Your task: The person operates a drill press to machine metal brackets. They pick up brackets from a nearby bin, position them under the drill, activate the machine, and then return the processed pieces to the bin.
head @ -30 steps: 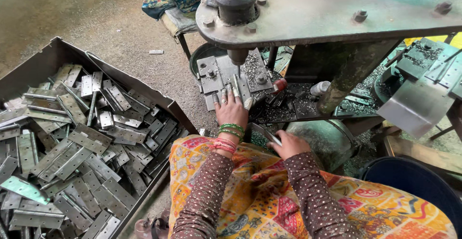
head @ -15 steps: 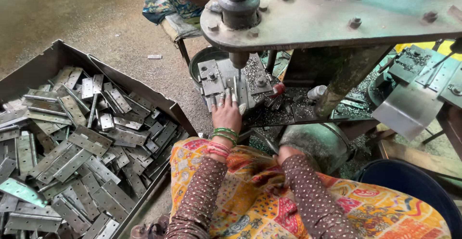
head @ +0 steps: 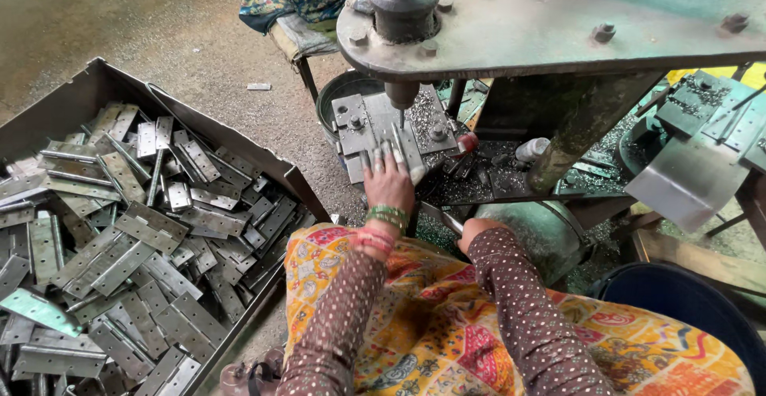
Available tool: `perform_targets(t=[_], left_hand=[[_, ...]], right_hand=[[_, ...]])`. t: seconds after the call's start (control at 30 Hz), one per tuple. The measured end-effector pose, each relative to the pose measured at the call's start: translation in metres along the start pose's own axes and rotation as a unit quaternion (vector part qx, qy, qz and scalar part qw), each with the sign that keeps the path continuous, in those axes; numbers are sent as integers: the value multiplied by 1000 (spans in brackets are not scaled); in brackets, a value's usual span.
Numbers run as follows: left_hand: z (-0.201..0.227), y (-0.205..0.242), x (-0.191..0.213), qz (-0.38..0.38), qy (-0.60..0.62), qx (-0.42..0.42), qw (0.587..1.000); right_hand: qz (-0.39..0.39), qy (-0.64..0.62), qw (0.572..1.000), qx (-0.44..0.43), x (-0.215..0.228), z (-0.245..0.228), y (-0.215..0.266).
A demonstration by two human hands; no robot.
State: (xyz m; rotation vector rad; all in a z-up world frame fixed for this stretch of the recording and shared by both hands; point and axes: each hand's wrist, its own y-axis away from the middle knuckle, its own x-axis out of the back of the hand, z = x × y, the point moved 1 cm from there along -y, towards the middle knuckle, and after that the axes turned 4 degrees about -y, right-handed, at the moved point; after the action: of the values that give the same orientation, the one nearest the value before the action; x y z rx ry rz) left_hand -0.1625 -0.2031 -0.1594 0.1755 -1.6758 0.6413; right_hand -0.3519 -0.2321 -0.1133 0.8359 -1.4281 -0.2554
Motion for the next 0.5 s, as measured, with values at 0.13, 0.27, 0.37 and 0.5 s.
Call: perform_targets(t=[0.13, 0.27, 0.37, 0.5], left_hand=[[-7, -26, 4, -58, -15, 25, 998], [-9, -30, 12, -114, -4, 22, 993], [-11, -24, 14, -106, 3, 15, 994], [-13, -26, 11, -26, 7, 20, 999]], right_hand=[[6, 20, 1000, -1, -10, 6, -17], [26, 6, 999, 17, -38, 19, -41], [38, -53, 998, 27, -77, 34, -55], [147, -28, 987, 64, -107, 51, -78]])
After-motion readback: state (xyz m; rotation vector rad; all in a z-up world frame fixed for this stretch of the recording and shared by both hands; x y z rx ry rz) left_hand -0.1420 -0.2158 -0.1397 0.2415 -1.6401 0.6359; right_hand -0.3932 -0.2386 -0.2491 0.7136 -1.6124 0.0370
